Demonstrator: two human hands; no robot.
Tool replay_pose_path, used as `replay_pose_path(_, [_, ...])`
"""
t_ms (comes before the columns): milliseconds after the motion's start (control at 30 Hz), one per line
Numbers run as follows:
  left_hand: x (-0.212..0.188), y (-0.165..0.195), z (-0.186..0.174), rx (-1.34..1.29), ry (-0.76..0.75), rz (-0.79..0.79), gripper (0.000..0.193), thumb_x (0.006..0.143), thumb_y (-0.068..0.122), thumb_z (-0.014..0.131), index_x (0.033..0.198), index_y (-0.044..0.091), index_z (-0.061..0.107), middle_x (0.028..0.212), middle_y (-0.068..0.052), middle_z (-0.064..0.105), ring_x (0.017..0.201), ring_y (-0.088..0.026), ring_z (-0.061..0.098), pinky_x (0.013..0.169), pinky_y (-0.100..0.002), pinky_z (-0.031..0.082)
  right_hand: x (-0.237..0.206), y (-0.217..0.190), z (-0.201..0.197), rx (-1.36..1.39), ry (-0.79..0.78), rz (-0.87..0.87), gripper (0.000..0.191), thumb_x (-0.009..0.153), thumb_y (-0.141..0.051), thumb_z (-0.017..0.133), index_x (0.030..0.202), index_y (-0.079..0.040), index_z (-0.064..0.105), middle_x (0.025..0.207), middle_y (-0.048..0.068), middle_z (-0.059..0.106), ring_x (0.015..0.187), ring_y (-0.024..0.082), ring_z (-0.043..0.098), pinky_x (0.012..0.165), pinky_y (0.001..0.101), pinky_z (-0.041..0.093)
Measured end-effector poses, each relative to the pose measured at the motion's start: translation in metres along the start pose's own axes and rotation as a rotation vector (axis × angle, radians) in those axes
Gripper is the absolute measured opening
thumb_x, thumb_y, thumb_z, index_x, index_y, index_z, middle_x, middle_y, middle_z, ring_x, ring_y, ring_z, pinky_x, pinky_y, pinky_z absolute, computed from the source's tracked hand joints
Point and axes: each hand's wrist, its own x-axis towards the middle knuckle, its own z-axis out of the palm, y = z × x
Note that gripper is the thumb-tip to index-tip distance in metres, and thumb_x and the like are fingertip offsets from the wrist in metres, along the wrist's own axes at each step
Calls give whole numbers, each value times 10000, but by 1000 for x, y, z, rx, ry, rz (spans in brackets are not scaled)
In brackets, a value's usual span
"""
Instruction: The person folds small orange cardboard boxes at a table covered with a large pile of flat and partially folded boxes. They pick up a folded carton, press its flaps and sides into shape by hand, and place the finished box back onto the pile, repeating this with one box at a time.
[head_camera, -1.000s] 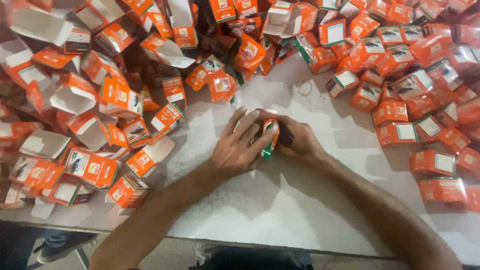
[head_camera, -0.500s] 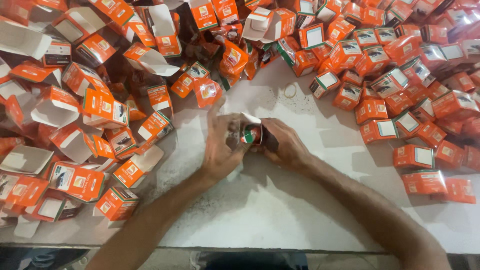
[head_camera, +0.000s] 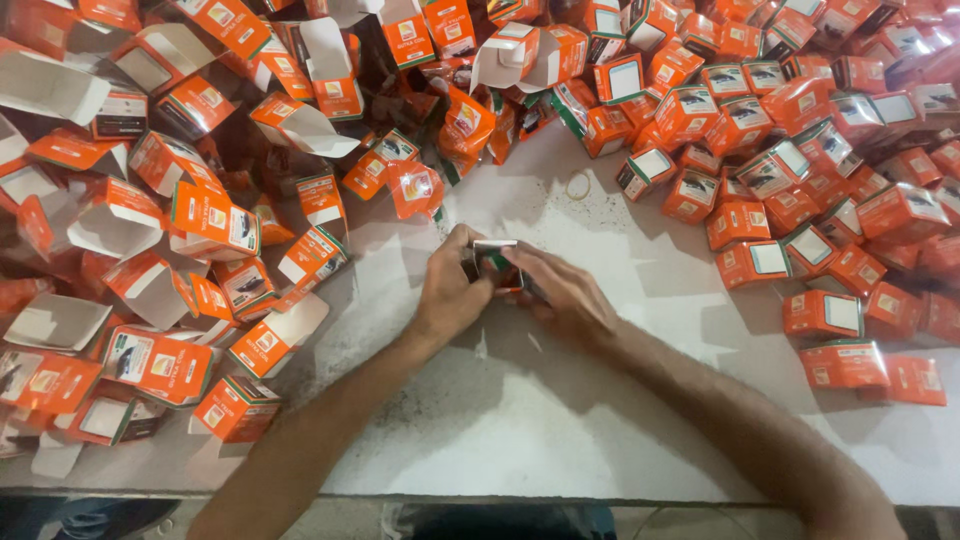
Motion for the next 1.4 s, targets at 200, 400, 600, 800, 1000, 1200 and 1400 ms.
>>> replay_pose_path(200, [1,9,-29,-277,-324,-113,402,834,51,600,1233,-1,602,943,-42,622,791,-106,609,719,-295,523,4,-15,-10,-80,-47,-197,744,723,24,682,1434,-33,470,1385,253,588,1119,469,674,872,466,585])
replay_pose_path(400, [12,11,-32,-295,-253,-243,199,949,116,739,1036,-37,648,822,-57,607,653,-87,564,580,-277,568,3,-5,6,-98,-16,-84,577,851,-77,758,1361,-32,491,1291,249,618,1058,452,680,859,476,576])
replay_pose_path(600, [13,18,-18,78,-190,-256,249,901,117,812,1048,-12,659,806,-113,610,622,-137,521,535,-307,427,-5,-1,9,-47,-20,57,419,887,-117,743,1221,-48,500,1151,211,698,1026,417,689,816,477,563])
replay_pose_path(800, [-12,28,-18,150,-138,281,369,941,34,618,1309,37,639,1284,-110,720,1243,-201,682,1043,-329,545,5,-10,0,-64,-51,35,332,897,-138,755,1082,-56,492,1023,210,699,932,449,682,757,503,545])
replay_pose_path(1000, [-14,29,-33,498,-236,620,362,840,23,763,1183,6,645,1407,-209,620,1368,-388,546,1156,-465,426,-1,-15,0,80,-15,240,469,895,-127,732,1196,-42,382,1010,234,709,908,475,677,742,516,534])
replay_pose_path(1200, [-12,21,-25,308,-132,607,278,911,25,740,1178,29,661,1372,-156,664,1369,-335,608,1172,-420,501,1,1,7,40,-58,188,531,868,-129,793,1193,-59,379,1013,238,712,925,479,687,732,514,536])
replay_pose_path(1400, [-16,25,-34,642,-293,715,251,876,49,733,1112,41,648,1547,-237,509,1462,-416,446,1184,-491,411,-3,7,8,32,-30,22,635,887,-111,755,1358,-37,335,1256,269,636,1068,472,663,863,494,552])
